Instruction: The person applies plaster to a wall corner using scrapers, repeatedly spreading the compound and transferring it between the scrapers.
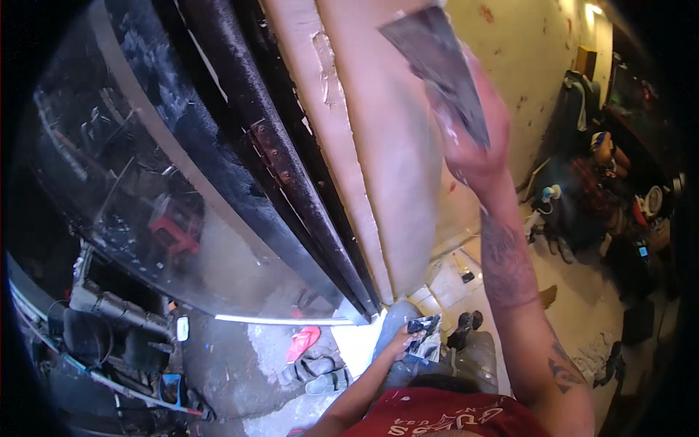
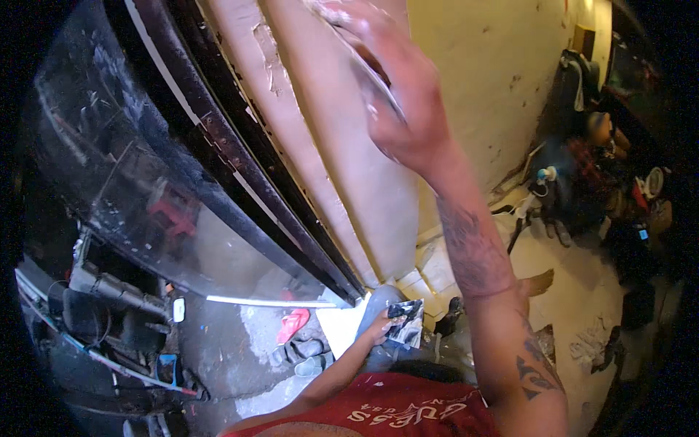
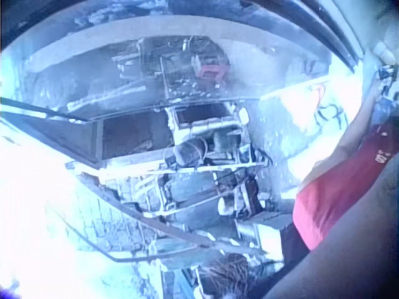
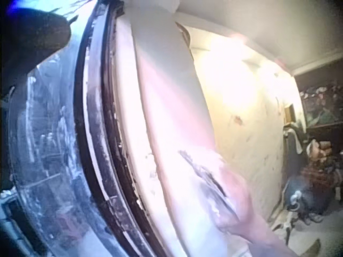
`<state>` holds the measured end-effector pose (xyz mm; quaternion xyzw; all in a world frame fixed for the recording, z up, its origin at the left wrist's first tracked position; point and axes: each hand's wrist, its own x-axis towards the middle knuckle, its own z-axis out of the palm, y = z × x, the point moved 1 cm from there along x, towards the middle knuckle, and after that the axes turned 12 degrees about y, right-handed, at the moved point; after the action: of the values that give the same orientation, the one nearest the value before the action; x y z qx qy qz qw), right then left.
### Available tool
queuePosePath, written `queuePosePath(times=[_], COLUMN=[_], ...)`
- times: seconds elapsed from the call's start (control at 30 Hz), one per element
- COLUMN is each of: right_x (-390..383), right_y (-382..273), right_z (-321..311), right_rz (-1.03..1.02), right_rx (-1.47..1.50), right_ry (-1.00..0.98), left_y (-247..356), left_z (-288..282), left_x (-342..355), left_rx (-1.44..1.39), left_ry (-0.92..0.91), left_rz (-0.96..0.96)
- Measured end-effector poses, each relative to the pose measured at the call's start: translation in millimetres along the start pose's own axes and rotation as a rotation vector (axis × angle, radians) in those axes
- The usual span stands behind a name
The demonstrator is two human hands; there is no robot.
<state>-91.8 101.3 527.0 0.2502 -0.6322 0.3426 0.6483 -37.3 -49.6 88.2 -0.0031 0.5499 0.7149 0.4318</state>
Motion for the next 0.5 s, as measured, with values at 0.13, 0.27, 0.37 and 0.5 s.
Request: queuePosePath(times=[0.13, 0.27, 0.37, 0.5], right_x=[19, 34, 38, 36], right_y=[-6, -11, -21, -32], right_z=[30, 52, 58, 50], right_rz=[0.203, -0.233, -0.359, -0.36], right_rx=[-0.005, -0.05, -0.35, -0.748], right_ry=[0.11, 0.188, 0.309, 0.251], left_y=[-11, -4, 5, 16], left_z=[-10, -10, -9, -6], left_x=[9, 9, 3, -6], left_rx=[-0.045, -0.104, -0.131, -0.169], left_ry=[-0.025, -0.104, -0.088, -0.079], left_rz=[0.024, -0.032, -0.071, -0.08])
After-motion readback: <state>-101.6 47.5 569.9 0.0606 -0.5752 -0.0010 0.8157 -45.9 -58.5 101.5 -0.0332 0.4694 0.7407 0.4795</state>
